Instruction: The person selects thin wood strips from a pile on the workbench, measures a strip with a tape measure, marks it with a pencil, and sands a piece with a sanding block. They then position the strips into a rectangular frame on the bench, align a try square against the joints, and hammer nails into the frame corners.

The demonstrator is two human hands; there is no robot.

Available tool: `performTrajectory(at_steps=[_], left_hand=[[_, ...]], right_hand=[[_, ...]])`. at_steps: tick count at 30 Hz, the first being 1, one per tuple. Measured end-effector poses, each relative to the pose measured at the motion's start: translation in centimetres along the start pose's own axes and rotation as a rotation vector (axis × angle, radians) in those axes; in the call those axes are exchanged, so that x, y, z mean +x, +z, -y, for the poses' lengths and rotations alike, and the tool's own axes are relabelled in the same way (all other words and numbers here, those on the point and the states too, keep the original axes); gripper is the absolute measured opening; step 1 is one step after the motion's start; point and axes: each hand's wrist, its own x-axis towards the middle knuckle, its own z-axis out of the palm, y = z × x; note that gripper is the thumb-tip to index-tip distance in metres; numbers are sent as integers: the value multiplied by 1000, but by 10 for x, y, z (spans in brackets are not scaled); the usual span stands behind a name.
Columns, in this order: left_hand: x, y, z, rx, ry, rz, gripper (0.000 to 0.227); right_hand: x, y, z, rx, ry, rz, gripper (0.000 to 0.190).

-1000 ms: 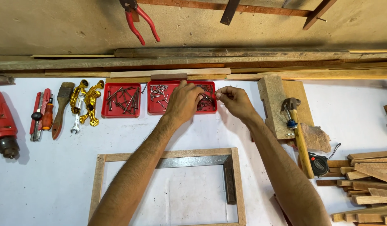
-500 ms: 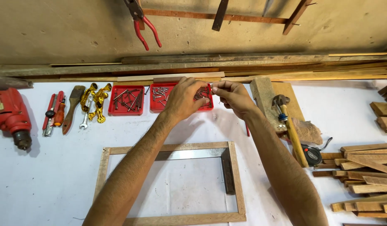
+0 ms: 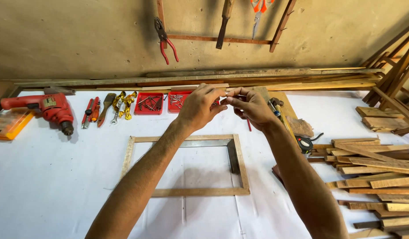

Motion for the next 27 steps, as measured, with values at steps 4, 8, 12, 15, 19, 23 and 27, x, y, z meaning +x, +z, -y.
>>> performTrajectory(at_steps=[4, 8, 12, 15, 19, 23, 27], left_hand=[[-18, -38, -43, -32, 20, -12, 25], [-33, -64, -70, -98, 90, -78, 18], [-37, -70, -87, -246, 23, -59, 16], [-39, -53, -100, -433, -74, -1, 18], [-33, -21, -111, -610, -125, 38, 16], [-26, 25, -111, -793, -191, 43, 12], [-15, 65, -100, -917, -225, 24, 10]], right_hand=[[-44, 29, 23, 26, 2, 33, 13], [-78, 51, 39, 32, 32, 55, 15], [-99, 57, 45, -19, 26, 84, 17], [-115, 52, 40, 2, 55, 57, 18], [-138, 34, 40, 53, 53, 17, 17], [-158, 6, 46, -11, 72, -80, 18], [-168, -24, 56, -38, 71, -254, 18]])
